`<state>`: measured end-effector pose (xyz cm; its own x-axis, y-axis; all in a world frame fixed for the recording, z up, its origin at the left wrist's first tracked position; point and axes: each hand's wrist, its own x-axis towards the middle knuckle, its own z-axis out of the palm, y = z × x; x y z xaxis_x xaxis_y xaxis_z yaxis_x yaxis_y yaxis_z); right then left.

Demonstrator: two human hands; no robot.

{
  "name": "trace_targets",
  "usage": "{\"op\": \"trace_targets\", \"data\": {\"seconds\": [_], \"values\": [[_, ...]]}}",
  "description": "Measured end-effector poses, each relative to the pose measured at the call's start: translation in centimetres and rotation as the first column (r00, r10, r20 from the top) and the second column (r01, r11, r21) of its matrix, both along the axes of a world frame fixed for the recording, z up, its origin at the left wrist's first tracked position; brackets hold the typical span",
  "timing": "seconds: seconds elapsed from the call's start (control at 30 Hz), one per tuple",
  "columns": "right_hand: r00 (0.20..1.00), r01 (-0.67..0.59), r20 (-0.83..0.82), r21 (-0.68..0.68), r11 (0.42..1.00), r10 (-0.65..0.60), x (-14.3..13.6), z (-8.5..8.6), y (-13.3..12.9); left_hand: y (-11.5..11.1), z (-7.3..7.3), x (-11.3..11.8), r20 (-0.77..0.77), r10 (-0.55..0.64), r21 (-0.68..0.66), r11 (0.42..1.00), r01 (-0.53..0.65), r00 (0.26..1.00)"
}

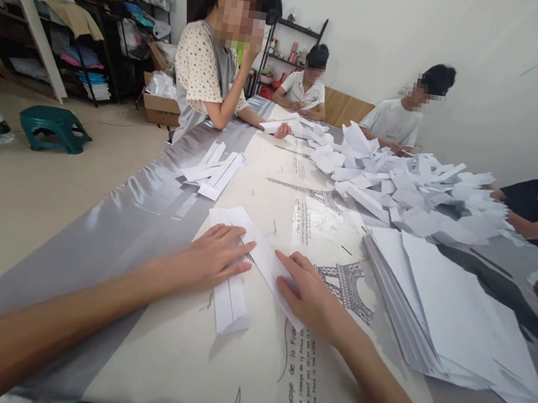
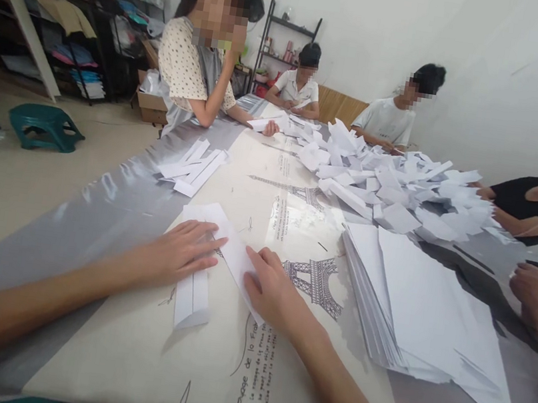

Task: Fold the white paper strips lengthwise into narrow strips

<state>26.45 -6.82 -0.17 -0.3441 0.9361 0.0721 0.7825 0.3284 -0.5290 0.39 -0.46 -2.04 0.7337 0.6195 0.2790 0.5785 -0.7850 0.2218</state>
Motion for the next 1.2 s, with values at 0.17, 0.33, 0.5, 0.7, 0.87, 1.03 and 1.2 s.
{"op": "trace_targets", "data": {"seconds": [0.17,0.33,0.5,0.7,0.87,1.03,1.2], "values": [[0.994,0.061,-0.089,-0.007,0.998,-0.062,0.1,-0.4,0.8,-0.1,0.1,0.1,-0.046,-0.001,0.032,0.999,0.002,0.999],[0.981,0.17,-0.105,0.032,0.985,-0.166,0.2,-0.8,1.3,0.0,0.0,0.1,-0.044,-0.001,0.041,0.999,0.002,0.999],[0.993,0.102,-0.065,0.089,0.991,-0.097,-0.1,-0.5,0.8,-0.1,0.2,0.2,-0.027,-0.001,0.023,1.0,0.002,1.0],[0.99,0.081,-0.123,0.161,0.984,-0.061,0.0,-0.5,0.8,0.0,-0.1,0.3,0.018,0.004,0.028,1.0,-0.004,1.0],[1.0,-0.006,-0.002,0.476,0.879,0.008,0.5,0.1,0.7,0.5,0.8,0.6,0.197,0.05,0.237,0.967,-0.097,0.979],[0.966,-0.214,0.235,0.498,0.84,0.107,0.0,0.1,0.1,1.3,1.1,0.3,0.211,-0.102,0.328,0.944,0.028,0.972],[0.971,-0.218,0.174,0.35,0.911,0.166,-0.5,-0.6,0.1,2.4,-0.2,-0.6,0.108,-0.249,0.217,0.951,0.221,0.962]]}}
